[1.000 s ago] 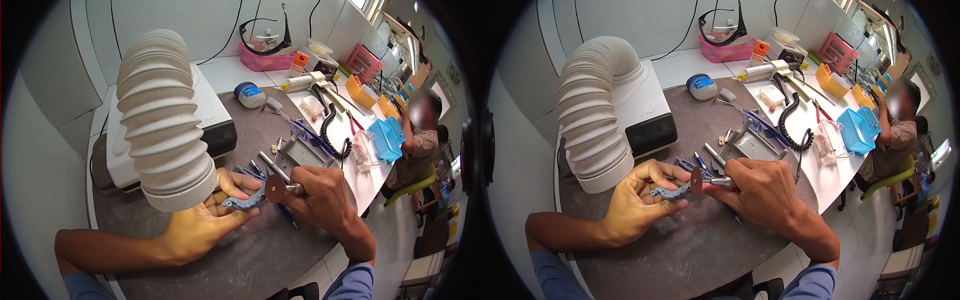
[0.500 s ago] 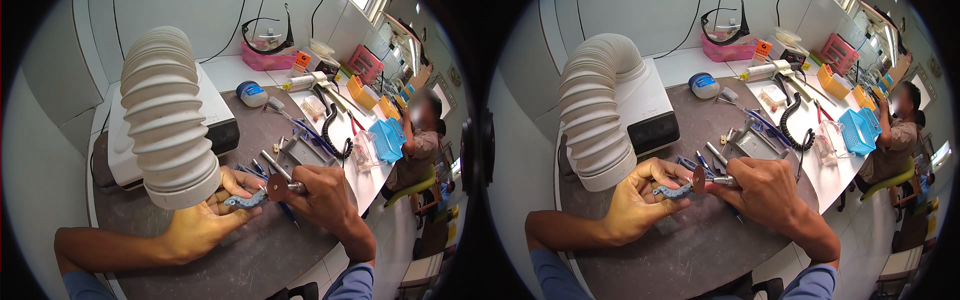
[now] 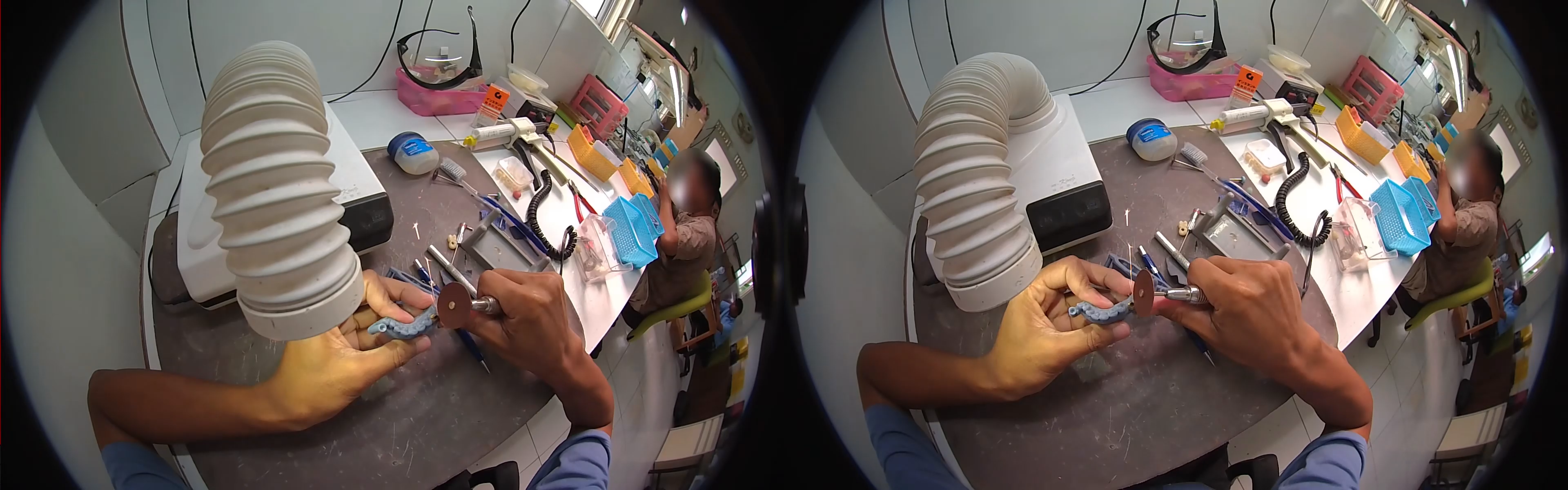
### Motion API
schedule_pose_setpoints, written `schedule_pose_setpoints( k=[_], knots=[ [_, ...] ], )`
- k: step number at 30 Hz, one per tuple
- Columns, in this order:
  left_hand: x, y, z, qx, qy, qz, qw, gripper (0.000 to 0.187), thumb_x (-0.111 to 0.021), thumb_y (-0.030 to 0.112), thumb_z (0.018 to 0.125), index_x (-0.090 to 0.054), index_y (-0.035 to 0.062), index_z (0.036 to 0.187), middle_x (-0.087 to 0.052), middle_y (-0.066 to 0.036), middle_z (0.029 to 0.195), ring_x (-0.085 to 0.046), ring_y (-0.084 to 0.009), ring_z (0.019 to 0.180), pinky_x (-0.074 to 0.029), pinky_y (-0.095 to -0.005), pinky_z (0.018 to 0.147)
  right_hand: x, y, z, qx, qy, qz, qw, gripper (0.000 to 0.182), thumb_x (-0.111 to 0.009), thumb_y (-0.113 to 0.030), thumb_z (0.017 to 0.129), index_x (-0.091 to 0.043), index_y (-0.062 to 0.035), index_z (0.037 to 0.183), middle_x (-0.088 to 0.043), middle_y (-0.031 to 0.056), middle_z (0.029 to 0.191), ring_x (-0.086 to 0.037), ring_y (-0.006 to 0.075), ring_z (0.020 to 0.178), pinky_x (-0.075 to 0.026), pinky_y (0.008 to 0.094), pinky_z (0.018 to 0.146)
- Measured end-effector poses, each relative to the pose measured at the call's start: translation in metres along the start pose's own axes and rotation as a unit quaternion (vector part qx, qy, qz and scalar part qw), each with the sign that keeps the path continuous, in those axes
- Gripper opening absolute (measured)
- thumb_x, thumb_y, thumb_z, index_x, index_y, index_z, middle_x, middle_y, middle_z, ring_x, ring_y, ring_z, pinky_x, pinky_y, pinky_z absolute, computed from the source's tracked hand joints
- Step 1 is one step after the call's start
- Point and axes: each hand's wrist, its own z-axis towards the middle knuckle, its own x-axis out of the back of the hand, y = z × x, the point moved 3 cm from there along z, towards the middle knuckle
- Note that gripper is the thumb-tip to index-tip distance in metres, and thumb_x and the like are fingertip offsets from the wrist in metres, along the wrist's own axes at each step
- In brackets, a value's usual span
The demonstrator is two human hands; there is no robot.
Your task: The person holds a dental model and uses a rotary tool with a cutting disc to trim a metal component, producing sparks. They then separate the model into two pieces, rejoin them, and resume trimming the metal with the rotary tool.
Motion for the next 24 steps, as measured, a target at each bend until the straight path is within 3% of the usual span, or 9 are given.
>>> schedule_pose_setpoints(
  k=[24],
  knots=[
    [-0.0019,0.0041,-0.0002,0.019,0.002,-0.003,1.000,0.027,-0.064,-0.013,0.082,-0.049,0.0022,0.098,-0.052,-0.017,0.118,-0.057,-0.0184,0.110,-0.052,-0.0304,0.096,-0.0002,0.0005,0.0001,0.007,0.001,0.001,1.000,0.041,-0.078,-0.037,0.075,-0.052,-0.0078,0.064,-0.054,0.0043,0.056,-0.054,0.0193,0.045,-0.038,0.0341,0.041]
  ],
)
